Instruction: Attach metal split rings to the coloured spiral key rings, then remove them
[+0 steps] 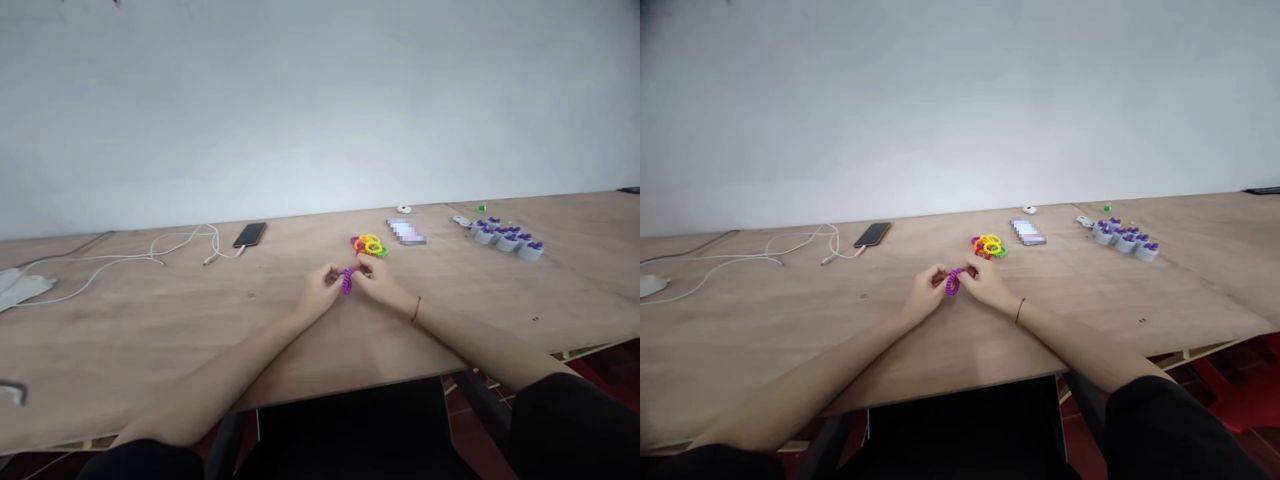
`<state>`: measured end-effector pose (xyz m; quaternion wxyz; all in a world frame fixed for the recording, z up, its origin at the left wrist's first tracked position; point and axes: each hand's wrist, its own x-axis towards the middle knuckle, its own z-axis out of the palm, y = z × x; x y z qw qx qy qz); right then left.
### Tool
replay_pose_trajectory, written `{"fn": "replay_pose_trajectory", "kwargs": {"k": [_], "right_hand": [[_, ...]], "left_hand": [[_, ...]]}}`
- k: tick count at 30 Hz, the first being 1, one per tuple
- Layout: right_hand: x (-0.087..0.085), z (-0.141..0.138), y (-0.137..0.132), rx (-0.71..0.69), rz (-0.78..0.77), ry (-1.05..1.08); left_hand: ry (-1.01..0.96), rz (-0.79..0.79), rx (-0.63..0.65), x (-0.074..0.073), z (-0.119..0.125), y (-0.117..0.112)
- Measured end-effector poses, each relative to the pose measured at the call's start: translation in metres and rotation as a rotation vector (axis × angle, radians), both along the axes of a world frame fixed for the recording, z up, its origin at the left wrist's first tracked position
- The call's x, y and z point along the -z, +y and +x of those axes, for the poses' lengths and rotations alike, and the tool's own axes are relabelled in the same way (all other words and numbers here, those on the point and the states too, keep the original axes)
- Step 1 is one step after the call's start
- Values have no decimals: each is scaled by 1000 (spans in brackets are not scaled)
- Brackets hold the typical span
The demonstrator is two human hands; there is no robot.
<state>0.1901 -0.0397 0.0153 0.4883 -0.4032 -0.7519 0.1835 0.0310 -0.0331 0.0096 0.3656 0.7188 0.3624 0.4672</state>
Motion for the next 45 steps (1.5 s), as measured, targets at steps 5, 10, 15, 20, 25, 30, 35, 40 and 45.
{"fn": "replay_pose_trajectory", "kwargs": {"k": [5, 10, 15, 20, 25, 30, 35, 40, 45], "right_hand": [[-3, 6, -2, -20, 189, -177], [-3, 15, 2, -54, 356, -345], [-6, 12, -2, -68, 317, -294], [-10, 15, 1, -15, 156, -102], [-13, 27, 3, -25, 36, -5], [-13, 21, -4, -160, 154, -139], [-13, 25, -1, -176, 301, -303], [-12, 29, 2, -194, 339, -408], [-14, 24, -3, -206, 220, -350]], "left_hand": [[-53, -80, 113, 3, -2, 4], [-21, -54, 190, 0, -6, 4], [93, 129, 107, -4, -8, 1], [101, 275, 47, -5, -10, -4], [2, 97, 15, -6, -9, -8], [-67, -31, 88, -4, -4, -6], [-69, -73, 111, -2, -3, -6], [14, -64, 131, -4, -5, -8], [108, 63, 150, -8, -6, -9]]}}
